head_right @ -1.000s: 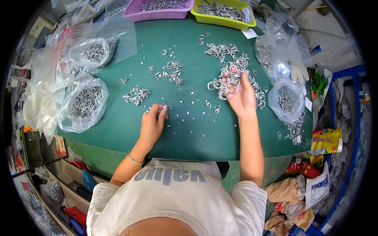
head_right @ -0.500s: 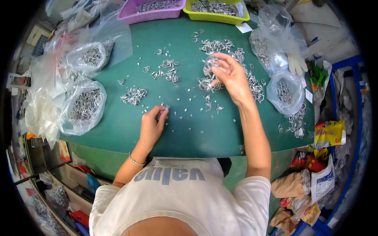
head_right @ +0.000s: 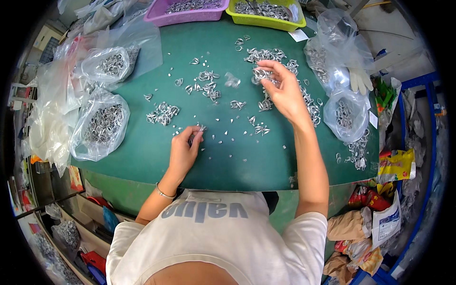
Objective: The person repeatedly picks up small metal rings and fasteners from a green worktable, joins them by hand, and places the assembled units into a clear plastic bag. The person also spreads and reorganizes loose parts across the table to access new items. No tools are used; all handling is done by hand.
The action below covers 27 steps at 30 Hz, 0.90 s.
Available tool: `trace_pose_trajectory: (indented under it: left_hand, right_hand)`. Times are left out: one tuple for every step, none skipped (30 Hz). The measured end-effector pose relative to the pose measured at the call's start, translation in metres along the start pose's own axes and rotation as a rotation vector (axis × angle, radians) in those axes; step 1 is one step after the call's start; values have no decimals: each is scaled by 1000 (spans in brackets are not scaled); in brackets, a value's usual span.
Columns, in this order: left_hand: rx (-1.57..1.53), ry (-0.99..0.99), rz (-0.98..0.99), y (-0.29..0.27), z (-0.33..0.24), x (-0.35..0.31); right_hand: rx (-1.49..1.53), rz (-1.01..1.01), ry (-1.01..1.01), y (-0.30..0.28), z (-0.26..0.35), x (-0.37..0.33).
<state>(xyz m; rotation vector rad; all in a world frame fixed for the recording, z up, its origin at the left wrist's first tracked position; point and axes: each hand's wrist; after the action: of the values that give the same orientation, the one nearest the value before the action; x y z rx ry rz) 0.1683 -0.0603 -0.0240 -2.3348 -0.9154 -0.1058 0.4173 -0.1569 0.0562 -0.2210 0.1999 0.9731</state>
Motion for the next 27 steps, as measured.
trace_pose_trajectory:
  left_hand:
    - [-8,7,-10,0,2,0]
    - [-16,14,-20,1,5,-1]
    - [-25,21,-30,1,7,-2]
    - [-19,15,-18,1,7,-1]
    - [-13,9,-6,0,5,0]
    - [-8,4,5,0,5,0]
    - [-9,7,3,0,5,0]
    - [-11,11,1,1,6,0]
    - [-12,14,-1,1,6,0]
    - [-16,4,1,1,5,0]
    - [-20,-6,2,2,4,1]
    - [-24,-16,4,1,3,1]
    - [-21,-11,2,1,4,1]
    - [-19,-6,1,1,4,1]
    - [-17,-1,0,1,5,1]
    - [-32,-11,9,1,5,1]
    - [-47,-22,19,0,4,2]
    - [-63,-32,29,0,4,2]
    - [-67,-31,25,0,4,2]
    - [-71,-29,21,0,4,2]
    - [-75,-27,17,0,3,2]
    - [-76,-39,24,0,3,2]
    - [-78,-50,32,0,2,2]
    - [-80,-61,40,0,2,3]
    - [-90,-51,26,1,3,2]
    - [-100,-42,12,2,5,0]
    - [-110,-32,-3,3,6,-1]
  right_hand:
    - [65,59,-9,-5,0,1]
    - [129,119,-18,-8,1,2]
    - [345,200,13,-11,4,-2]
    - [170,81,3,-13,1,-1]
    - [-6,-37,-7,-13,-3,1]
    - [-182,-156,-17,-14,-5,1]
    - [-147,-155,26,-11,-4,1]
    - [-182,-156,10,-12,-7,1]
    - [-216,-158,-7,-14,-12,1]
    - [-249,-158,-20,-14,-15,1]
    - [-591,-279,30,-15,-12,2]
    - [-392,-196,45,-15,-14,1]
    - [-195,-113,56,-17,-15,-1]
    - [2,-29,67,-17,-15,-3]
    - [-26,-45,56,-17,-12,-4]
    - [-67,-18,55,-18,-14,-4]
    - [-107,8,54,-21,-18,-2]
    - [-147,34,53,-22,-20,-2]
    - [-77,65,26,-21,-20,-3]
    - [-7,95,-1,-18,-20,-6]
    - [63,126,-27,-17,-20,-7]
    - [6,94,-8,-20,-23,-6]
    - [-51,62,11,-24,-28,-4]
    - [-108,29,30,-27,-30,-4]
    - [-96,4,10,-27,-30,-4]
    - [-85,-21,-10,-27,-30,-6]
    - [-74,-45,-30,-26,-29,-6]
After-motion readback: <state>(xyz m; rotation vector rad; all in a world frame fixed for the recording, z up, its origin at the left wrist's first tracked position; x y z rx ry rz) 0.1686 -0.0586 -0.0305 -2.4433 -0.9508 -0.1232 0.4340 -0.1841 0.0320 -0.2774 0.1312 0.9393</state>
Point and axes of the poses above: each hand's wrist, its own x-axis towards the middle knuckle, its own y-axis out of the palm, z = x × y, and after that the axes turned 15 degrees about y, right-handed
